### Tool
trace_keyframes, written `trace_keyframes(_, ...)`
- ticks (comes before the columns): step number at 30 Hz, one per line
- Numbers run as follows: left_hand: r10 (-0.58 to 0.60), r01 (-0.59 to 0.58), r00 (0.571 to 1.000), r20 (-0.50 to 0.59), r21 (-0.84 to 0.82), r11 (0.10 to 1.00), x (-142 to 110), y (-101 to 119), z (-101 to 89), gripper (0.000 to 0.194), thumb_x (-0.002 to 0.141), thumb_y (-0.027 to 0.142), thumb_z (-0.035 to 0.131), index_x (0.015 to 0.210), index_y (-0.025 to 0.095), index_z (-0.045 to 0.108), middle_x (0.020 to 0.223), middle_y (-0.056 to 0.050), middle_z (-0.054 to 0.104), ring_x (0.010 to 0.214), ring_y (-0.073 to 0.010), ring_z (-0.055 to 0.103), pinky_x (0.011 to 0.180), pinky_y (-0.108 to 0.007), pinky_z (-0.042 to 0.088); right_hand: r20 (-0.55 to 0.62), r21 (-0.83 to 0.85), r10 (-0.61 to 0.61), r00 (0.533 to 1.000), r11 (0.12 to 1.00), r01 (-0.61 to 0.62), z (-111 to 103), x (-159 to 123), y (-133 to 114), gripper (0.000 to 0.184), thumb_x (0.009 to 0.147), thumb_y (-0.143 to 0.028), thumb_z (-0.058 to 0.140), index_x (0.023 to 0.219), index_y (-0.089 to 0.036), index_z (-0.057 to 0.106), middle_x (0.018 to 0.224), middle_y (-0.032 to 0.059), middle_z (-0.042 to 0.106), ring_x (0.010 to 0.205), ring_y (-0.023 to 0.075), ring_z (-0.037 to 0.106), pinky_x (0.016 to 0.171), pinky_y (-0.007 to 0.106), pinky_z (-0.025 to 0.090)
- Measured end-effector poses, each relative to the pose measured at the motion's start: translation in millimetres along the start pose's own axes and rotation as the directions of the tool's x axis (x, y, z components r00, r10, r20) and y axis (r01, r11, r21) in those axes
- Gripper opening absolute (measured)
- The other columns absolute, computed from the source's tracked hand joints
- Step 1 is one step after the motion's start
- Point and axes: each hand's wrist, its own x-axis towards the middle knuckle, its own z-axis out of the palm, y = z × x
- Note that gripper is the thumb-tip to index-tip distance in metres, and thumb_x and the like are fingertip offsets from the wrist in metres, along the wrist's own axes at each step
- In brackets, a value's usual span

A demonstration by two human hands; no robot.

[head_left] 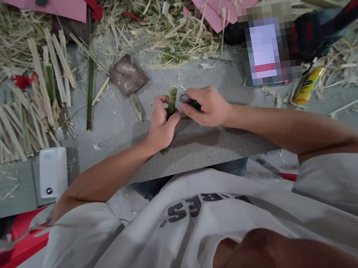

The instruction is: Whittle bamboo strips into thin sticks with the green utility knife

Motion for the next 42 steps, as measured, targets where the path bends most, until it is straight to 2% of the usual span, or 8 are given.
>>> trace_keyframes(5, 0.043, -0.044, 0.998, 0.056, 0.019, 0.999, -1.7, 2.7, -2.9, 0.051, 0.108, 0.074, 0.067, 0.104, 0.028, 0.043, 0.059, 0.011, 0.051, 0.046, -0.0099, 0.048, 0.045, -0.025, 0.038, 0.028, 0.032, 0.006, 1.000, 0.999, -0.007, -0.4, -1.5, 1.4, 0.039, 0.116, -0.048, 0.060, 0.092, -0.026, 0.039, 0.068, 0.0012, 0.047, 0.055, 0.0189, 0.036, 0.056, 0.040, 0.027)
trace_keyframes(13, 0.135, -0.140, 0.989, 0.052, 0.125, 0.982, -0.1, 12.3, -0.5, 0.068, 0.110, 0.076, 0.061, 0.070, 0.023, 0.052, 0.049, 0.005, 0.051, 0.040, -0.0071, 0.046, 0.042, -0.025, 0.033, -0.060, 0.122, -0.014, 0.998, 0.992, 0.021, -5.5, -3.4, -8.3, 0.035, 0.120, -0.057, 0.055, 0.112, -0.024, 0.061, 0.081, 0.0028, 0.060, 0.065, 0.0184, 0.050, 0.063, 0.038, 0.041)
trace_keyframes(18, 0.093, -0.112, 0.991, 0.096, 0.221, 0.969, -1.5, 16.8, -0.3, 0.081, 0.113, 0.080, 0.049, 0.058, 0.021, 0.050, 0.046, 0.002, 0.048, 0.043, -0.0085, 0.044, 0.046, -0.030, 0.031, -0.103, 0.153, 0.004, 0.995, 0.988, 0.012, -5.5, -10.2, -12.1, 0.037, 0.119, -0.058, 0.058, 0.103, -0.024, 0.060, 0.076, 0.0009, 0.055, 0.063, 0.0177, 0.046, 0.061, 0.037, 0.040)
trace_keyframes(24, 0.051, -0.057, 0.998, 0.030, 0.260, 0.964, -3.4, 6.7, -4.4, 0.081, 0.111, 0.082, 0.053, 0.058, 0.021, 0.048, 0.050, 0.000, 0.045, 0.045, -0.0100, 0.041, 0.046, -0.033, 0.024, -0.163, 0.231, 0.032, 0.986, 0.973, 0.007, 0.9, -9.8, -11.8, 0.027, 0.116, -0.044, 0.067, 0.099, -0.025, 0.058, 0.075, -0.0017, 0.050, 0.062, 0.0156, 0.043, 0.061, 0.035, 0.036)
trace_keyframes(28, -0.022, 0.010, 0.997, 0.076, 0.144, 0.989, -4.0, 4.4, -5.6, 0.079, 0.109, 0.088, 0.047, 0.067, 0.022, 0.055, 0.054, -0.001, 0.054, 0.045, -0.0115, 0.051, 0.043, -0.031, 0.034, -0.151, 0.222, 0.088, 0.985, 0.974, -0.053, 2.5, -9.3, -12.6, 0.035, 0.115, -0.048, 0.068, 0.094, -0.024, 0.053, 0.076, -0.0010, 0.052, 0.065, 0.0162, 0.046, 0.063, 0.036, 0.038)
trace_keyframes(30, -0.031, 0.025, 0.994, 0.109, 0.056, 0.998, -3.0, 4.9, -5.3, 0.071, 0.104, 0.090, 0.056, 0.081, 0.023, 0.056, 0.061, 0.001, 0.059, 0.048, -0.0123, 0.056, 0.043, -0.029, 0.040, -0.142, 0.212, 0.106, 0.984, 0.974, -0.075, 2.3, -10.0, -13.5, 0.040, 0.116, -0.055, 0.068, 0.094, -0.024, 0.054, 0.075, -0.0006, 0.053, 0.064, 0.0161, 0.046, 0.062, 0.036, 0.036)
trace_keyframes(34, 0.076, -0.081, 0.995, 0.060, 0.081, 0.993, 0.3, 3.5, -5.2, 0.064, 0.090, 0.077, 0.088, 0.092, 0.025, 0.050, 0.069, 0.008, 0.049, 0.053, -0.0086, 0.050, 0.048, -0.024, 0.040, -0.133, 0.272, 0.137, 0.982, 0.957, -0.097, 3.5, -12.5, -13.6, 0.049, 0.119, -0.064, 0.062, 0.090, -0.024, 0.054, 0.068, -0.0009, 0.051, 0.063, 0.0163, 0.046, 0.059, 0.033, 0.035)
trace_keyframes(42, 0.249, -0.238, 0.968, -0.013, 0.248, 0.939, 2.8, 3.2, -2.1, 0.056, 0.106, 0.062, 0.076, 0.075, 0.022, 0.053, 0.058, 0.007, 0.042, 0.050, -0.0071, 0.035, 0.048, -0.024, 0.027, -0.053, 0.399, 0.126, 0.991, 0.912, -0.095, 0.9, -12.2, -16.2, 0.055, 0.121, -0.056, 0.064, 0.079, -0.021, 0.056, 0.064, -0.0013, 0.051, 0.059, 0.0123, 0.044, 0.058, 0.031, 0.034)
